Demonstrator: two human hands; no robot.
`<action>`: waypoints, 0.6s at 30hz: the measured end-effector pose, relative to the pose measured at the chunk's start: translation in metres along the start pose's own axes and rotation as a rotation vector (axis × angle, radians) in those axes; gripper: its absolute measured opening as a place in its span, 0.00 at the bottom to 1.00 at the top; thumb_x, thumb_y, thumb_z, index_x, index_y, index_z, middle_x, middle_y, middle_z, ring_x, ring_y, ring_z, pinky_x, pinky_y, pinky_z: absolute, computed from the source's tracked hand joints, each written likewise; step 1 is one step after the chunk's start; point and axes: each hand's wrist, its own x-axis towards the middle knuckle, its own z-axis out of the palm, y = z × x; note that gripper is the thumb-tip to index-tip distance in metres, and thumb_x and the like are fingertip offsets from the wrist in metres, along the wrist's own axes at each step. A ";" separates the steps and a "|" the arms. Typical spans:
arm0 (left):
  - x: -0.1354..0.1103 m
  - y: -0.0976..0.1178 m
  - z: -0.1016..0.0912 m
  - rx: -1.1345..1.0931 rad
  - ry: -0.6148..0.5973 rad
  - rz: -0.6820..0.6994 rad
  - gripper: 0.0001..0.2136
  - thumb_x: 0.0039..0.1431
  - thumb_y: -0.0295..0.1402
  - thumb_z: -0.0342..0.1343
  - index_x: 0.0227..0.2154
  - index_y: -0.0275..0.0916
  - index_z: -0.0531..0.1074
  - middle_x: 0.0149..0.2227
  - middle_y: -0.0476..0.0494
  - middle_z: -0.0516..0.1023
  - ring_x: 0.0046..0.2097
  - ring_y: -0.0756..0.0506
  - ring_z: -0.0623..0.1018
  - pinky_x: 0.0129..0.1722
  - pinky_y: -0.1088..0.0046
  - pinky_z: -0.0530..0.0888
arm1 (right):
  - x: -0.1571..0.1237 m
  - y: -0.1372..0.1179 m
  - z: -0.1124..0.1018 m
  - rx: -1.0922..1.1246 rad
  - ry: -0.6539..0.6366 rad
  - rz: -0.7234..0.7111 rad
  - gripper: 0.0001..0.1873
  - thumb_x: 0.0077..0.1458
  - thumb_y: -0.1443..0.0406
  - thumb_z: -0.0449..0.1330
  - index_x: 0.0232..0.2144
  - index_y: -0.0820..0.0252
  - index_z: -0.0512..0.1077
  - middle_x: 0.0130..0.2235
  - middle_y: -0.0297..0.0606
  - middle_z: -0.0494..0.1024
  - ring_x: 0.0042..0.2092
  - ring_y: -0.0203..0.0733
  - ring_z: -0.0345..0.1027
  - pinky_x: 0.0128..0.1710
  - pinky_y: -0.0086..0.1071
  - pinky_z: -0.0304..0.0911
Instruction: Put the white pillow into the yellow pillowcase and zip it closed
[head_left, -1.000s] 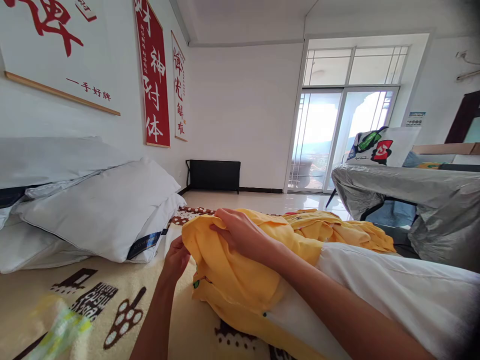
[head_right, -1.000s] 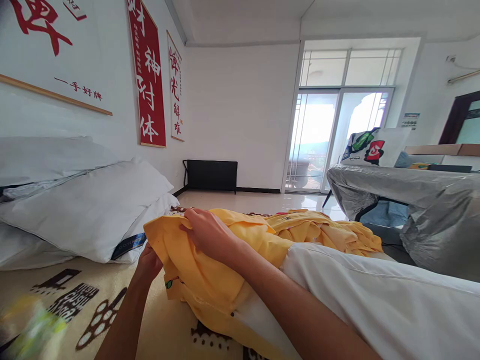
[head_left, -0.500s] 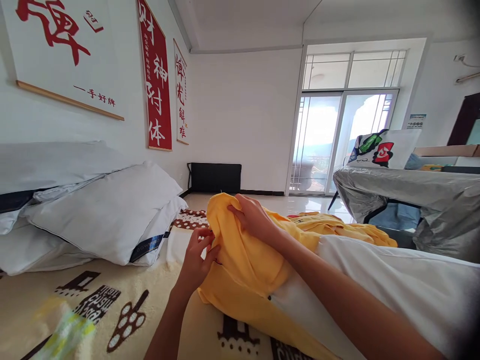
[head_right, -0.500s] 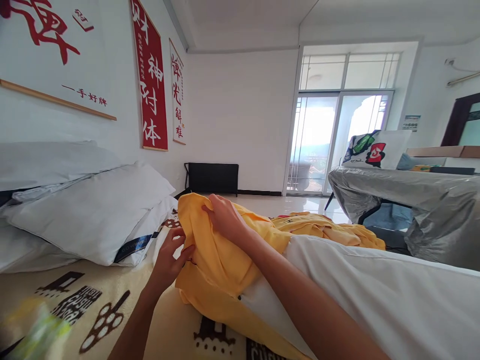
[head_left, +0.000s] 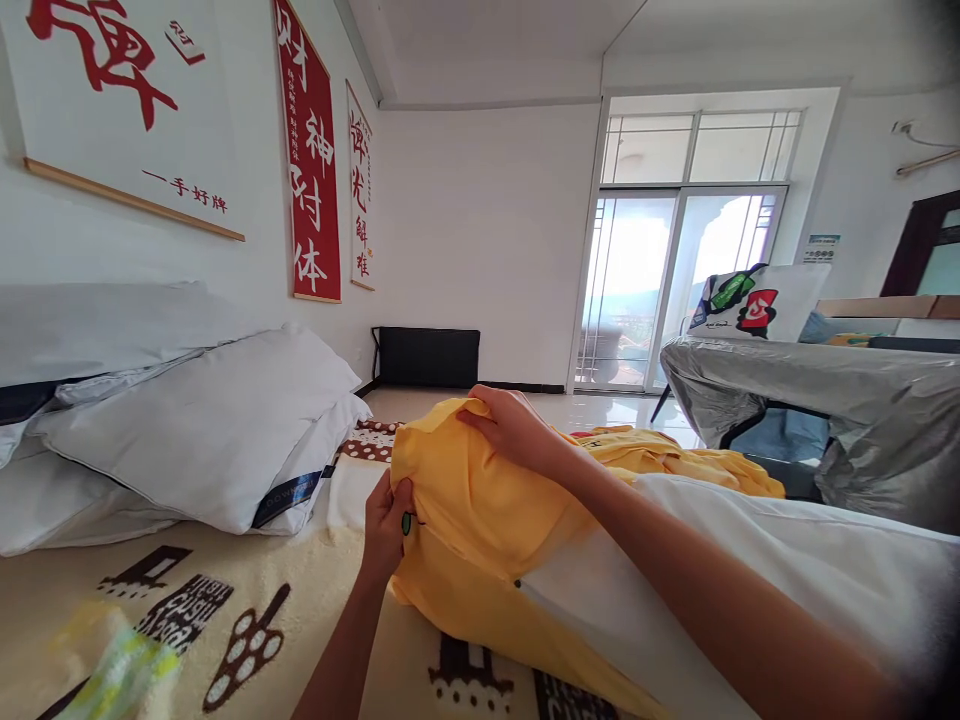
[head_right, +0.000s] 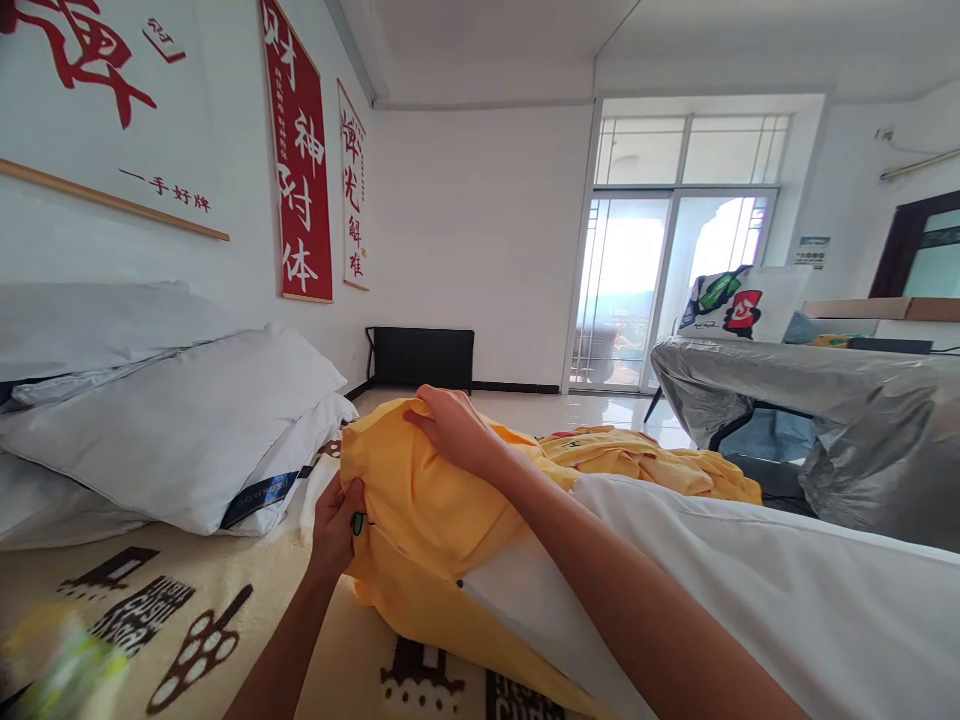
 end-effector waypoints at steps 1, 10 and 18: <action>0.001 -0.001 -0.001 -0.051 -0.020 -0.045 0.14 0.54 0.42 0.58 0.40 0.40 0.70 0.28 0.51 0.72 0.26 0.53 0.69 0.26 0.79 0.66 | 0.000 -0.001 -0.003 0.016 -0.019 -0.005 0.10 0.58 0.61 0.53 0.27 0.60 0.65 0.27 0.31 0.68 0.30 0.34 0.57 0.31 0.27 0.49; 0.013 0.010 -0.038 0.148 -0.410 -0.209 0.13 0.51 0.41 0.60 0.35 0.36 0.76 0.32 0.41 0.77 0.36 0.43 0.76 0.36 0.70 0.72 | 0.006 -0.026 -0.009 0.152 -0.184 -0.035 0.09 0.56 0.62 0.56 0.27 0.61 0.69 0.26 0.31 0.68 0.28 0.31 0.58 0.28 0.26 0.49; -0.006 0.084 -0.026 0.524 -0.231 -0.014 0.18 0.46 0.37 0.63 0.41 0.39 0.74 0.45 0.39 0.76 0.48 0.37 0.74 0.45 0.64 0.72 | 0.009 -0.063 0.004 -0.042 -0.221 -0.134 0.12 0.57 0.63 0.56 0.23 0.62 0.64 0.27 0.33 0.69 0.31 0.33 0.59 0.29 0.27 0.47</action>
